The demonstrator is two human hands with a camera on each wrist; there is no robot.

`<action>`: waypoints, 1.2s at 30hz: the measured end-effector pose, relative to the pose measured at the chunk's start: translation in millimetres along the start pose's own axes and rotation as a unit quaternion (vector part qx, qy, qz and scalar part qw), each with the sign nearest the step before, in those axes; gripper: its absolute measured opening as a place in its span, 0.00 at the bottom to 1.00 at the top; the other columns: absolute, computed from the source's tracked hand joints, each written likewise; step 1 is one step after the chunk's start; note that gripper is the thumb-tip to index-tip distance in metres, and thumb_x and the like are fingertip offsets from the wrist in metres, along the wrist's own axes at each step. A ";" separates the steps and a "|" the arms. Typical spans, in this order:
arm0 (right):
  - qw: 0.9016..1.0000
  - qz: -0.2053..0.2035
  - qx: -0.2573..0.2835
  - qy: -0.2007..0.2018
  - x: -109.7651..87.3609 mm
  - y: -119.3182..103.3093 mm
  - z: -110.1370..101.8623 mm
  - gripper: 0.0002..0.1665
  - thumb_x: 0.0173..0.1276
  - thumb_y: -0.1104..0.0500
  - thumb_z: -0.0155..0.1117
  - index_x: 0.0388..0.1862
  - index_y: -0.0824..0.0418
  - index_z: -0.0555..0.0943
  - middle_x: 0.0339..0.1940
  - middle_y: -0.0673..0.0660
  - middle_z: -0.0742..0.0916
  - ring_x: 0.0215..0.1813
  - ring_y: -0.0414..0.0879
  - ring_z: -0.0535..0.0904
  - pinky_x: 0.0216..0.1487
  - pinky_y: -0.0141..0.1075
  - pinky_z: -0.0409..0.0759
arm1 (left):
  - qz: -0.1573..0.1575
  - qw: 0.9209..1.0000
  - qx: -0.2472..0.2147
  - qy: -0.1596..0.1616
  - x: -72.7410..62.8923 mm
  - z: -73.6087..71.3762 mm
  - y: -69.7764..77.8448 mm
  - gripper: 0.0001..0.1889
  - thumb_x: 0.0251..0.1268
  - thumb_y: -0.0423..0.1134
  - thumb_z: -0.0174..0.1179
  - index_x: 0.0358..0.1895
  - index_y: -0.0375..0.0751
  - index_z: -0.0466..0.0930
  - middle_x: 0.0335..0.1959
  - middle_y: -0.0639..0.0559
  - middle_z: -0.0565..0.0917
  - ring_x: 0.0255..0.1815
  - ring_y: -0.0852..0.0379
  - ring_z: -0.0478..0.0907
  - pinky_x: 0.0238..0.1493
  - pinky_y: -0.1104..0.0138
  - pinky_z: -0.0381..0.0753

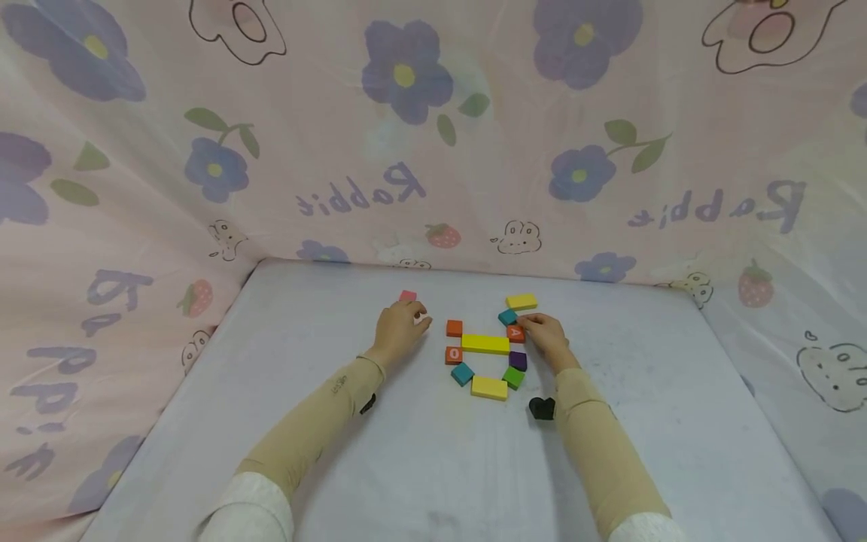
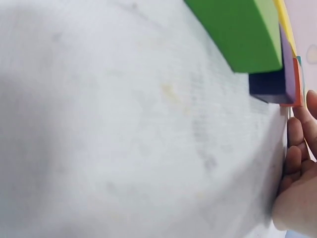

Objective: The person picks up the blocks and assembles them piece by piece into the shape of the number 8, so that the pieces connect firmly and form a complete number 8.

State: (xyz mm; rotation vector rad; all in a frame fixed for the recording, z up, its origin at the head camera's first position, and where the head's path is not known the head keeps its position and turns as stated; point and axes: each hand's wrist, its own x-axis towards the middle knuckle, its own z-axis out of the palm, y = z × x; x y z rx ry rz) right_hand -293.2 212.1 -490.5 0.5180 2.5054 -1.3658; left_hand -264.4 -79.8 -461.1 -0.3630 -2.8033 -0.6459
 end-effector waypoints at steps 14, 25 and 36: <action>1.000 -0.011 -0.012 -0.001 2.1 -0.7 -3.5 0.28 0.68 0.42 0.52 0.59 0.59 0.74 0.64 0.61 0.74 0.68 0.57 0.62 0.70 0.60 0.39 | -0.157 0.987 0.037 0.007 31.8 1.8 -20.4 0.19 0.63 0.48 0.57 0.50 0.38 0.78 0.46 0.42 0.81 0.47 0.44 0.78 0.49 0.53 0.72; 0.999 -0.023 -0.027 0.011 -2.8 1.1 -2.4 0.29 0.66 0.39 0.53 0.55 0.58 0.76 0.61 0.61 0.77 0.66 0.59 0.64 0.67 0.63 0.39 | -0.220 0.975 0.025 -0.030 36.9 11.6 -21.0 0.18 0.65 0.46 0.54 0.49 0.35 0.77 0.48 0.40 0.79 0.50 0.43 0.77 0.55 0.52 0.70; 1.000 -0.011 -0.028 0.003 -1.8 3.3 -0.3 0.28 0.68 0.42 0.51 0.58 0.58 0.74 0.64 0.61 0.75 0.68 0.58 0.62 0.68 0.61 0.41 | -0.242 0.970 0.024 -0.026 38.2 18.6 -20.2 0.15 0.65 0.44 0.52 0.44 0.34 0.76 0.45 0.39 0.79 0.49 0.42 0.77 0.53 0.51 0.70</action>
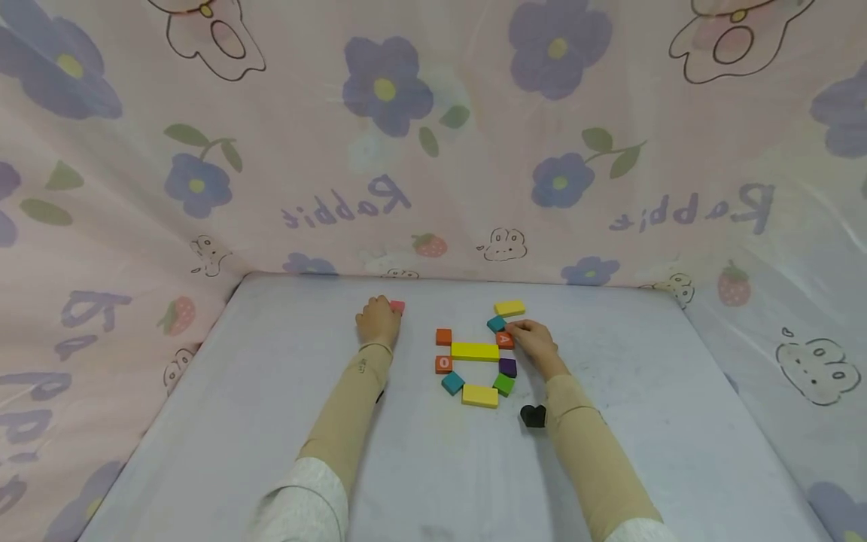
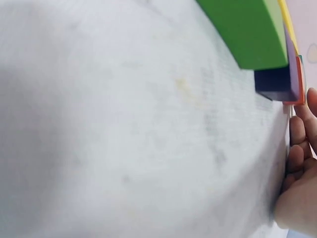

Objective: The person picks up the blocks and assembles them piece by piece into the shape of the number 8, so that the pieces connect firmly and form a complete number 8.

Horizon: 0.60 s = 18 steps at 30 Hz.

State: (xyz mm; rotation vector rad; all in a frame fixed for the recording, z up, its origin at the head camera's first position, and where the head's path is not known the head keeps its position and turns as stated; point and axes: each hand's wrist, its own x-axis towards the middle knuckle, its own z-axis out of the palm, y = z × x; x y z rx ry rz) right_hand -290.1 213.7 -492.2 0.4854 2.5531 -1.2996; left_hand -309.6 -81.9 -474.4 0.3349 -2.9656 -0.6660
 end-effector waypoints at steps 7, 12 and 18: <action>1.000 0.004 0.010 0.000 -1.1 -0.1 -1.7 0.28 0.68 0.41 0.53 0.58 0.57 0.75 0.64 0.60 0.75 0.67 0.57 0.62 0.68 0.60 0.42 | -0.009 1.000 0.024 -0.005 6.5 3.8 -2.2 0.19 0.67 0.48 0.51 0.48 0.33 0.75 0.49 0.39 0.79 0.51 0.42 0.76 0.55 0.51 0.70; 1.000 -0.001 0.006 -0.001 -1.8 -0.5 -1.5 0.28 0.68 0.42 0.53 0.58 0.58 0.75 0.64 0.61 0.75 0.67 0.58 0.63 0.68 0.59 0.44 | -0.023 0.999 0.023 -0.018 12.0 8.3 -5.9 0.18 0.68 0.48 0.49 0.47 0.35 0.76 0.47 0.40 0.80 0.50 0.42 0.77 0.53 0.51 0.71; 1.000 0.002 0.011 0.002 -2.1 -1.0 -0.5 0.27 0.68 0.42 0.52 0.58 0.58 0.75 0.63 0.61 0.75 0.67 0.57 0.63 0.68 0.59 0.43 | -0.029 0.999 -0.032 -0.026 12.4 8.8 -2.2 0.15 0.67 0.44 0.49 0.43 0.37 0.78 0.45 0.41 0.82 0.48 0.42 0.79 0.51 0.50 0.72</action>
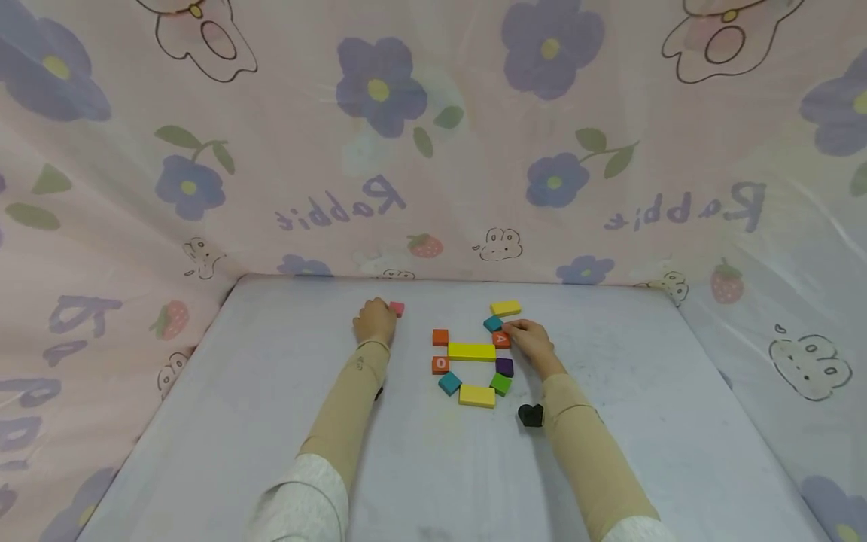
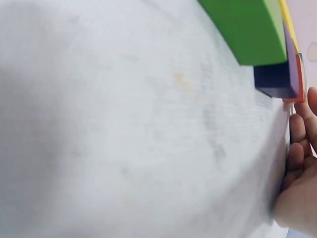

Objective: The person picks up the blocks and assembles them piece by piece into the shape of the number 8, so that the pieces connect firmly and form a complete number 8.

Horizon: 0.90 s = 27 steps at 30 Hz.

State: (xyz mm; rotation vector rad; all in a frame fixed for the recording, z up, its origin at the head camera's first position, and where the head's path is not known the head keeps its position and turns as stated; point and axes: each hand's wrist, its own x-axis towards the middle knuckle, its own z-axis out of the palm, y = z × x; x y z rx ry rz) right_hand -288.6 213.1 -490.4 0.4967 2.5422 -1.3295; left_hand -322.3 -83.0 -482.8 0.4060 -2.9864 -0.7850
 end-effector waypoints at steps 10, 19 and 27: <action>1.000 -0.013 -0.014 0.007 2.0 3.2 0.2 0.27 0.68 0.43 0.52 0.57 0.58 0.75 0.63 0.61 0.76 0.68 0.58 0.63 0.68 0.61 0.41 | 0.011 0.998 -0.053 -0.032 -15.9 0.6 16.1 0.16 0.66 0.48 0.52 0.46 0.39 0.79 0.47 0.44 0.83 0.50 0.45 0.78 0.54 0.53 0.69; 1.000 -0.004 -0.006 0.005 3.0 4.3 0.9 0.27 0.67 0.42 0.53 0.57 0.57 0.76 0.62 0.60 0.76 0.67 0.57 0.64 0.68 0.59 0.43 | 0.014 0.995 -0.083 -0.056 -23.5 14.0 33.7 0.15 0.65 0.49 0.55 0.42 0.41 0.80 0.43 0.46 0.84 0.46 0.48 0.78 0.53 0.54 0.67; 1.000 -0.007 -0.015 0.008 4.4 3.7 0.1 0.27 0.67 0.42 0.53 0.57 0.57 0.76 0.62 0.60 0.76 0.66 0.57 0.64 0.68 0.59 0.44 | 0.029 0.992 -0.094 -0.077 -31.0 21.0 48.9 0.14 0.64 0.49 0.56 0.41 0.43 0.81 0.42 0.48 0.85 0.45 0.49 0.77 0.53 0.55 0.64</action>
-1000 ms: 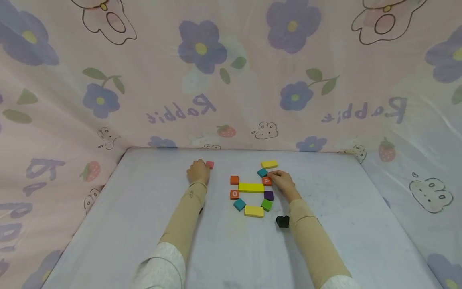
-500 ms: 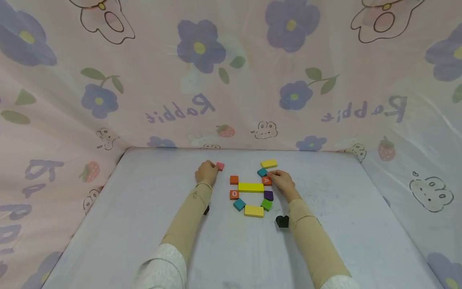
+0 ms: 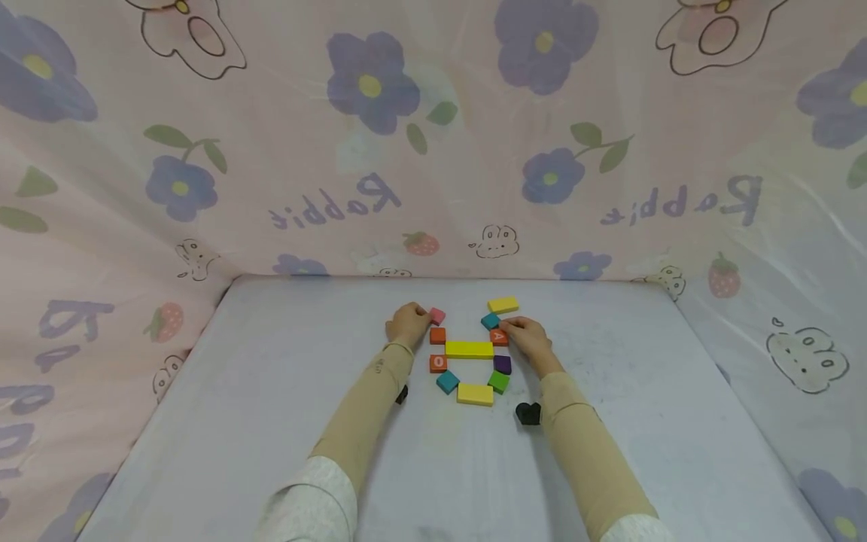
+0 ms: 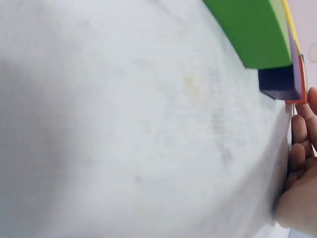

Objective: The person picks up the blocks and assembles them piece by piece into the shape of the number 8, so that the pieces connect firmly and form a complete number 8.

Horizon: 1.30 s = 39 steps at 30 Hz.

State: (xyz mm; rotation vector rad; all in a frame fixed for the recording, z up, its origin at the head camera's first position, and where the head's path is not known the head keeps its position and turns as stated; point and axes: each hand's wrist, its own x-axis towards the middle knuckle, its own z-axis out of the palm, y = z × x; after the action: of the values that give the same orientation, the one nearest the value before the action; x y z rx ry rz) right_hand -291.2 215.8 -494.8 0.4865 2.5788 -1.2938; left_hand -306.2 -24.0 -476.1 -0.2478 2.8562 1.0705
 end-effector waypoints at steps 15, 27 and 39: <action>1.000 0.009 0.018 -0.015 2.3 -1.4 -2.2 0.25 0.68 0.43 0.53 0.57 0.57 0.75 0.62 0.59 0.76 0.65 0.56 0.65 0.69 0.58 0.46 | 0.006 0.999 -0.017 -0.032 1.3 0.8 1.7 0.13 0.62 0.50 0.58 0.38 0.46 0.83 0.36 0.52 0.85 0.42 0.51 0.76 0.54 0.54 0.62; 0.999 -0.038 -0.037 0.011 1.1 -6.0 -18.2 0.27 0.69 0.48 0.51 0.60 0.63 0.71 0.59 0.63 0.77 0.57 0.56 0.71 0.62 0.51 0.66 | 0.016 0.999 -0.007 -0.040 -0.2 1.2 -2.0 0.15 0.63 0.52 0.57 0.42 0.46 0.83 0.40 0.52 0.85 0.47 0.51 0.75 0.56 0.54 0.62; 0.943 -0.190 -0.272 0.032 4.2 -10.9 -21.0 0.26 0.68 0.65 0.41 0.65 0.60 0.69 0.70 0.61 0.68 0.70 0.63 0.59 0.65 0.63 0.57 | 0.021 0.999 -0.013 -0.048 1.3 -1.6 -2.2 0.15 0.62 0.52 0.58 0.41 0.46 0.83 0.42 0.51 0.85 0.49 0.50 0.75 0.59 0.51 0.60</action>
State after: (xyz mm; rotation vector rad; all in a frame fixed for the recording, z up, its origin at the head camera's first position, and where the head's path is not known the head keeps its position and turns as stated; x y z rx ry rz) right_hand -300.1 227.5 -475.7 -0.0796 3.0148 -0.5890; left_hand -307.1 -26.8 -476.4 -0.1343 2.7750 1.0972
